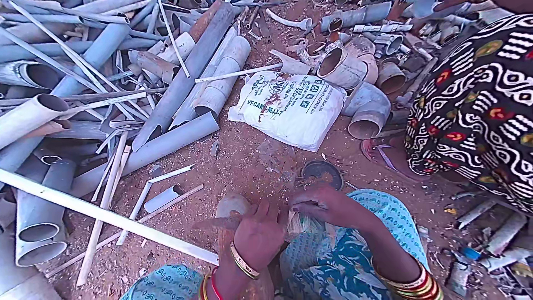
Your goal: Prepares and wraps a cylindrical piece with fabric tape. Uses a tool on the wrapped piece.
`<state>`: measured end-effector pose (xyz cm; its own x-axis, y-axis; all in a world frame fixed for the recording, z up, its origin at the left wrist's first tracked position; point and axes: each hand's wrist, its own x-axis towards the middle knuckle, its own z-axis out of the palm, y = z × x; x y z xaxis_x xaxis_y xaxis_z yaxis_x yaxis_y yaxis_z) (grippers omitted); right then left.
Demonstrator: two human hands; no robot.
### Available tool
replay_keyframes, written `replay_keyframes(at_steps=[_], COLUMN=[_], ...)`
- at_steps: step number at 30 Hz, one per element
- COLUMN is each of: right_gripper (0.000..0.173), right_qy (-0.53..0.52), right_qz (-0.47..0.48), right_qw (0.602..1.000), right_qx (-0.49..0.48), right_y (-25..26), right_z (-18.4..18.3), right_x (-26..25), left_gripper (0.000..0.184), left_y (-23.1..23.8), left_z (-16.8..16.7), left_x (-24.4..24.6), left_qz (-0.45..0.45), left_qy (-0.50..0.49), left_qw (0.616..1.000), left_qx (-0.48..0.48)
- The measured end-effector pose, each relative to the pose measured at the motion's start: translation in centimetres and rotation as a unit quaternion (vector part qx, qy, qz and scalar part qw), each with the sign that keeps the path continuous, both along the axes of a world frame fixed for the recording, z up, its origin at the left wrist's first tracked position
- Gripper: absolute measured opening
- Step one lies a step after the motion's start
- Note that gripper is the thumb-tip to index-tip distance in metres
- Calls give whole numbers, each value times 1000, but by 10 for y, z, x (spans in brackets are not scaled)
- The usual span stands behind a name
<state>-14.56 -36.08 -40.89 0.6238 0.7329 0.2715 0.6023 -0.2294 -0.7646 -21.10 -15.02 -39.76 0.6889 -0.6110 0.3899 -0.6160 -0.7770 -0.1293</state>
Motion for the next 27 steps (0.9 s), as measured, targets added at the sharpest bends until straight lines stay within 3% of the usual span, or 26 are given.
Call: replay_keyframes(at_steps=[3,6,12,20,27], right_gripper=[24,16,6,12,16], right_qy=[91,169,219,159,206], right_qz=[60,72,49,76,100], right_qw=[991,975,958,960,941], right_qx=[74,122,179,217,249], right_y=[-5,-4,8,15,27], right_z=[-6,-7,-17,-13,-24], right_x=[6,5,4,-2,-4], left_gripper=[19,29,72,80,75], left_y=[4,9,19,17,15], left_z=[6,8,16,16,16], left_x=[-4,-7,-10,-12,-14], left_qz=[-66,-103,-93,-113,-137], left_qy=[-4,71,171,177,152], left_qw=[996,980,947,950,949], left_qx=[-56,-154,-257,-230,-240])
